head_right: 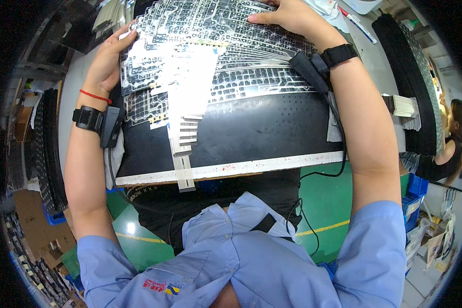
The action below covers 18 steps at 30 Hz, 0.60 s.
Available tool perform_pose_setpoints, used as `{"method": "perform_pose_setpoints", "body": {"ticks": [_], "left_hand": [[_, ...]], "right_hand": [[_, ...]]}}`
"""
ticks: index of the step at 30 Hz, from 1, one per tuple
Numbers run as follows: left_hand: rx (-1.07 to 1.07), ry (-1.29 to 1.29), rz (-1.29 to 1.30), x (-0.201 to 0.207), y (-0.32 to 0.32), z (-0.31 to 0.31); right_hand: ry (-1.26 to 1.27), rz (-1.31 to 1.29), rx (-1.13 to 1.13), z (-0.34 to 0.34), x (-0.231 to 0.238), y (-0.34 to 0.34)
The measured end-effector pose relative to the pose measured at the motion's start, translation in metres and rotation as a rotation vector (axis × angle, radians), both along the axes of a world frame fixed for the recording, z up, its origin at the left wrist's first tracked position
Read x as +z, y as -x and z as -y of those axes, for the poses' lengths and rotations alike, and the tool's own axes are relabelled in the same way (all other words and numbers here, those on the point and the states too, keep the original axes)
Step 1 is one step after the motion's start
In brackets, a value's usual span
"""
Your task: The recorder is sorting and stacking flexible keyboard membrane components on a workstation.
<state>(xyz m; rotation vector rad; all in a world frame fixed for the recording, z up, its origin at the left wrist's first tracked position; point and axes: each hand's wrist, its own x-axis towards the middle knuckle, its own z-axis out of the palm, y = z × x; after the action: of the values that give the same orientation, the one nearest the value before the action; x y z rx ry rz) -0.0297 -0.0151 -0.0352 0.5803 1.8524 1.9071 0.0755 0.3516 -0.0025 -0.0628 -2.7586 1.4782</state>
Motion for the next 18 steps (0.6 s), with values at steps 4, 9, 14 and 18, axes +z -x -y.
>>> {"method": "perform_pose_setpoints", "body": {"ticks": [4,9,14,18], "left_hand": [[0.000,-0.104,0.067,0.003,-0.003,-0.001],[-0.056,-0.104,0.103,-0.004,0.005,0.008],[-0.037,-0.143,0.155,0.001,0.006,0.009],[-0.023,-0.083,0.099,0.002,0.004,0.007]], "right_hand": [[-0.179,-0.093,-0.037,0.001,0.003,-0.004],[-0.233,-0.089,-0.040,0.013,0.015,-0.014],[-0.183,-0.073,-0.067,0.007,0.004,-0.005],[-0.123,-0.062,-0.037,0.001,0.002,-0.002]]}}
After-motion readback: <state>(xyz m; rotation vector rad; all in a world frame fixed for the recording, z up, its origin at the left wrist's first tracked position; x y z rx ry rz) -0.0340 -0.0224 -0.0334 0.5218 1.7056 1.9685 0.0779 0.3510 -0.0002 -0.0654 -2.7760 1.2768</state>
